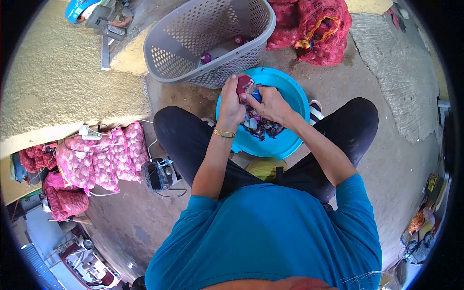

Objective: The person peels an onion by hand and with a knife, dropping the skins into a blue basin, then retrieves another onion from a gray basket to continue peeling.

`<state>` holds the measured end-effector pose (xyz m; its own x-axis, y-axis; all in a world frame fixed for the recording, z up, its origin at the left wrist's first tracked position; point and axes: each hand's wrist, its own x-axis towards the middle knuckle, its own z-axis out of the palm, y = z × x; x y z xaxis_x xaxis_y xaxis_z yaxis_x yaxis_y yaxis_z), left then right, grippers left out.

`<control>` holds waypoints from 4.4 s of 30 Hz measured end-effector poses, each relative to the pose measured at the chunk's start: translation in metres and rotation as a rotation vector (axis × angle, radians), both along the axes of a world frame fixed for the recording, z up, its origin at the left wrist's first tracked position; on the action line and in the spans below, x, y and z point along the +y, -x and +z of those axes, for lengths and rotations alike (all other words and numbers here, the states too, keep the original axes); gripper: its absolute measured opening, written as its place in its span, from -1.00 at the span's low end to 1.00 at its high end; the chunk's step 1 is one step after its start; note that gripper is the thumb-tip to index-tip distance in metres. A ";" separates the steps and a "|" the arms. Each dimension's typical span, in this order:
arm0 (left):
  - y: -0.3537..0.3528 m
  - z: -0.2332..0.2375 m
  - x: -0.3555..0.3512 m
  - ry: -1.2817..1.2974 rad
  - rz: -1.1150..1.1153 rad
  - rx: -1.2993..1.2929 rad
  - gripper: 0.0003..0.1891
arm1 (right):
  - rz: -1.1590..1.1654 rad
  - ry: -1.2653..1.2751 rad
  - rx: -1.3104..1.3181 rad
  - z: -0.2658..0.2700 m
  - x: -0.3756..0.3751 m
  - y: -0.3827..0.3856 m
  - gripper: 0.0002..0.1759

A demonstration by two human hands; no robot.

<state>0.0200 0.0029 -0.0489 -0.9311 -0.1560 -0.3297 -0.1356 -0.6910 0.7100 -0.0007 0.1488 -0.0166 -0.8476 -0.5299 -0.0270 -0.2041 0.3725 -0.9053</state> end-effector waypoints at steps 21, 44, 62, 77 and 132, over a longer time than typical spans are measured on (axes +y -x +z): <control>0.002 0.003 0.003 -0.034 -0.062 0.018 -0.68 | -0.037 0.023 -0.075 -0.033 -0.004 -0.007 -0.37; 0.001 -0.009 0.006 0.045 0.021 0.061 -0.65 | -0.111 -0.142 0.129 -0.014 -0.002 -0.009 -0.31; -0.001 0.001 0.010 -0.093 0.082 0.003 -0.72 | -0.029 -0.127 0.199 -0.024 -0.002 -0.008 -0.36; -0.001 -0.008 0.004 -0.026 0.057 0.043 -0.71 | 0.008 0.127 -0.227 -0.037 -0.010 -0.010 -0.44; -0.004 0.017 -0.002 -0.092 -0.006 0.075 -0.70 | -0.466 -0.015 0.116 -0.047 0.030 0.043 -0.75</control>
<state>0.0240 0.0013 -0.0321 -0.9546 -0.1227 -0.2715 -0.0887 -0.7530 0.6520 -0.0441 0.1785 -0.0637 -0.9926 -0.0931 0.0776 -0.1120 0.4611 -0.8803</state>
